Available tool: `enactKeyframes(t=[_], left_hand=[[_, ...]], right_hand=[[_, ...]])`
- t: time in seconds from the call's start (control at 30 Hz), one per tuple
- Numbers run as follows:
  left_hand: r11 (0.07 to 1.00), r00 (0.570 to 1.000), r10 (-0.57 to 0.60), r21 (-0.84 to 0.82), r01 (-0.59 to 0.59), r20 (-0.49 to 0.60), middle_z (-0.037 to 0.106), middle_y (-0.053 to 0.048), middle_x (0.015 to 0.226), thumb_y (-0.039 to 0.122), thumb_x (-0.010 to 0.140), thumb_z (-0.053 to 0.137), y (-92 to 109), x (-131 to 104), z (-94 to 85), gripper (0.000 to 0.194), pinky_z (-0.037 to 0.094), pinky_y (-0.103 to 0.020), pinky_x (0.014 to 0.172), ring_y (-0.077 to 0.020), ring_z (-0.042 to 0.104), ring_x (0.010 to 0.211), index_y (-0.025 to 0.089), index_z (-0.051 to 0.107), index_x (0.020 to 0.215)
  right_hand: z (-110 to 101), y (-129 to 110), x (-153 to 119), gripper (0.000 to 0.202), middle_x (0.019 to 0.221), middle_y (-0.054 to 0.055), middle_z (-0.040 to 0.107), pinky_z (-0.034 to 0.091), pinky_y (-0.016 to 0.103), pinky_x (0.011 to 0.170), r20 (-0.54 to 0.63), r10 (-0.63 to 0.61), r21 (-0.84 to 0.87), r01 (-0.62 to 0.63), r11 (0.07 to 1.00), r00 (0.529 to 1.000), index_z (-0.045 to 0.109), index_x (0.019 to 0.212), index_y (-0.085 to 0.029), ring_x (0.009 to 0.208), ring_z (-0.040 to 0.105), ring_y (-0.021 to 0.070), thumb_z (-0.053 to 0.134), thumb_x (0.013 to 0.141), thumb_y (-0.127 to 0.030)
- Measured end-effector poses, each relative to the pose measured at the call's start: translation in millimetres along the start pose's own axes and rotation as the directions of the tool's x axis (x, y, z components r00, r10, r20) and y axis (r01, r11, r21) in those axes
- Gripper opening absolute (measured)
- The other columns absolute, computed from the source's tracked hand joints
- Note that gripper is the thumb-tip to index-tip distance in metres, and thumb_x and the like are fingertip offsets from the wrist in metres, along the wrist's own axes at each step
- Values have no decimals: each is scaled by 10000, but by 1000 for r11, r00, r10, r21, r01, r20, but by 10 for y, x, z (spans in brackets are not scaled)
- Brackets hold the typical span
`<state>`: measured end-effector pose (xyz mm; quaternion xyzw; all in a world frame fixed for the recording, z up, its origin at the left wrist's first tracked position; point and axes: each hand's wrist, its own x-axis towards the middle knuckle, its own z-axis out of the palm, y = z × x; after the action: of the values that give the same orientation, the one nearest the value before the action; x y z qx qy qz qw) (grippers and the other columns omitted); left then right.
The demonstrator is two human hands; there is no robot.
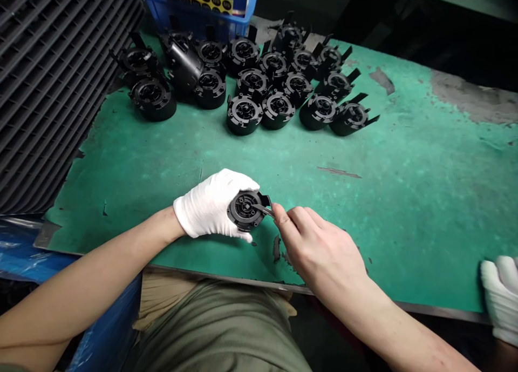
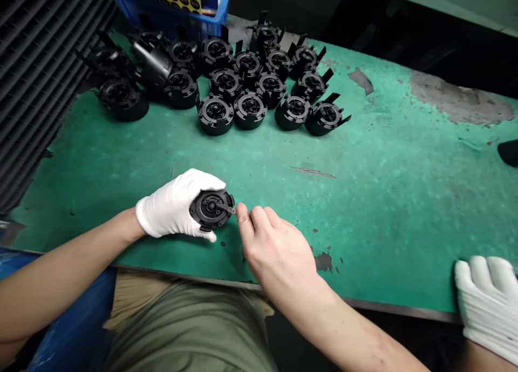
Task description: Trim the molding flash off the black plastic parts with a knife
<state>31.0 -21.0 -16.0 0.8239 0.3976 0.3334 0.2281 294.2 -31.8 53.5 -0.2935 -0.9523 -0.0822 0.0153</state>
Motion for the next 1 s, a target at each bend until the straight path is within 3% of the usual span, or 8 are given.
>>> enactKeyframes(t=[0.27, 0.6, 0.8, 0.93, 1.0], left_hand=[[999, 999, -35, -18, 35, 18, 770, -141, 1101, 884, 802, 698, 33, 26, -14, 820, 603, -473, 955, -336, 768, 1022, 160, 683, 1188], [997, 996, -76, 6, 76, 35, 756, -137, 1093, 906, 769, 706, 56, 29, -29, 798, 594, -493, 956, -353, 755, 1027, 186, 691, 1111], [998, 999, -18, 65, 21, -39, 746, -154, 1173, 881, 772, 735, 52, -41, 53, 881, 570, -476, 1035, -340, 737, 1115, 153, 635, 1259], [988, 987, -79, 121, 96, -137, 712, -193, 1248, 943, 690, 722, 107, -94, 174, 1050, 547, -502, 1072, -365, 697, 1181, 126, 590, 1336], [985, 989, -87, 139, 103, -121, 687, -218, 1298, 960, 672, 718, 140, -106, 184, 1140, 541, -525, 1082, -387, 675, 1208, 106, 553, 1409]], right_hand=[[-28, -23, -29, 517, 852, 49, 548, 323, 341, 595, 56, 14, 2, -14, 1000, 998, 619, 1375, -25, 754, 456, 200, 564, 865, 34], [-23, -73, -38, 530, 838, 55, 561, 353, 347, 567, 40, 22, 13, -23, 1000, 999, 596, 1368, -26, 753, 488, 211, 568, 841, 27], [10, -80, -68, 450, 839, 46, 571, 331, 336, 569, 32, 18, 93, -21, 995, 999, 638, 1318, -61, 723, 476, 193, 525, 891, 22], [40, 103, -98, 360, 847, 34, 578, 337, 321, 592, -8, 43, 152, -41, 988, 999, 657, 1327, -103, 687, 455, 175, 517, 1000, -49], [51, 207, -120, 308, 866, 35, 597, 370, 314, 622, -40, 80, 176, -72, 982, 996, 653, 1345, -117, 699, 479, 170, 539, 1060, -139]])
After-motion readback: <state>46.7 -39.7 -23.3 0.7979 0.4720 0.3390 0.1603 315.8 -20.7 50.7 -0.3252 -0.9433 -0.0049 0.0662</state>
